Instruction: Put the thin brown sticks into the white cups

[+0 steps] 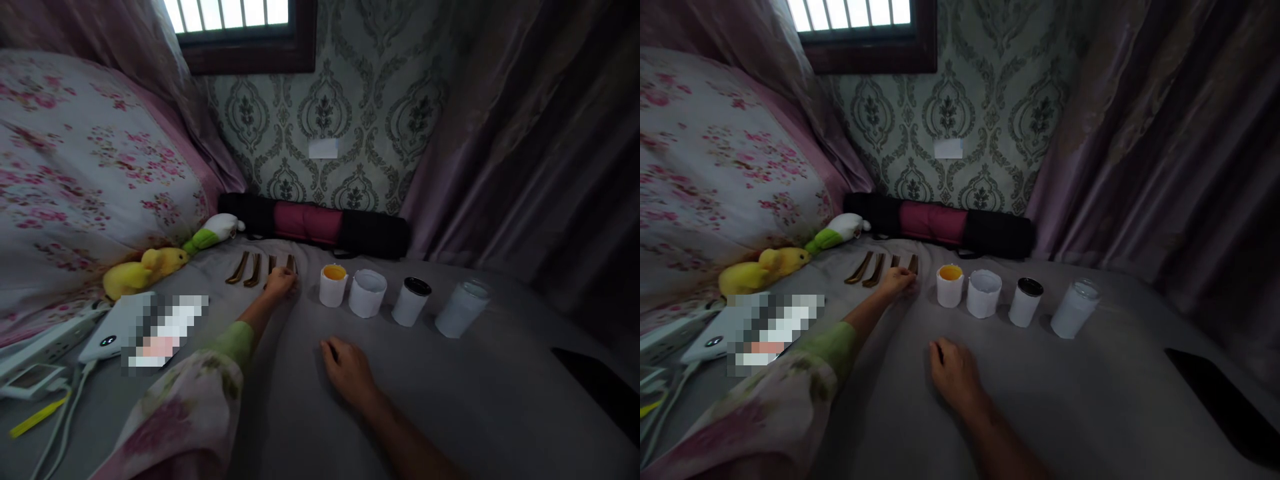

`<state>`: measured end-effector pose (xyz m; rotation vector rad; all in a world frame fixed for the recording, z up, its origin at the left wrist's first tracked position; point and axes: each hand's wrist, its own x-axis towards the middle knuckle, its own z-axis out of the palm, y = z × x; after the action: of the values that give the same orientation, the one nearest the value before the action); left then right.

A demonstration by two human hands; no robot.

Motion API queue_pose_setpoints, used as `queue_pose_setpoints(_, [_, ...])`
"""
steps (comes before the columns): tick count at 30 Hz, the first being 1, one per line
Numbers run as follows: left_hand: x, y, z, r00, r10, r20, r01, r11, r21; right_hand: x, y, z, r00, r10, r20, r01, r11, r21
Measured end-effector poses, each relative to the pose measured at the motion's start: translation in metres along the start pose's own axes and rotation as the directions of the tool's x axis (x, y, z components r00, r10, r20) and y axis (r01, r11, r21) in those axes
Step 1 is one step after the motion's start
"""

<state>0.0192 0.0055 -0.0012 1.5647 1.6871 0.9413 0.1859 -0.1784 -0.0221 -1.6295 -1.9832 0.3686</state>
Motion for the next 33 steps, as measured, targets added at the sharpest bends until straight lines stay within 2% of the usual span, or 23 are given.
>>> queue_pose_setpoints(5, [-0.013, 0.006, 0.009, 0.990, -0.128, 0.061, 0.141, 0.914, -0.379, 0.001, 0.000, 0.001, 1.000, 0.008, 0.003, -0.008, 1.000, -0.015])
queue_pose_setpoints(11, [-0.033, 0.005, 0.014, 0.973, -0.196, 0.118, 0.227, 0.748, -0.624, 0.000, 0.001, 0.002, 1.000, -0.001, 0.000, 0.001, 1.000, -0.021])
queue_pose_setpoints(16, [-0.049, 0.004, 0.015, 0.965, -0.195, 0.174, 0.261, 0.647, -0.716, 0.000, 0.001, 0.002, 1.000, -0.003, 0.004, 0.003, 1.000, -0.019])
queue_pose_setpoints(23, [-0.069, 0.004, 0.013, 0.958, -0.168, 0.232, 0.287, 0.553, -0.782, -0.001, 0.000, 0.001, 1.000, -0.018, 0.007, 0.018, 1.000, -0.006])
queue_pose_setpoints(29, [-0.093, 0.004, 0.016, 0.965, -0.136, 0.225, 0.263, 0.479, -0.838, 0.002, 0.001, 0.004, 1.000, 0.002, 0.010, -0.002, 1.000, 0.025])
queue_pose_setpoints(33, [-0.107, 0.003, 0.019, 0.968, -0.121, 0.218, 0.249, 0.447, -0.859, 0.004, 0.005, 0.007, 1.000, 0.021, -0.011, -0.020, 0.994, 0.104])
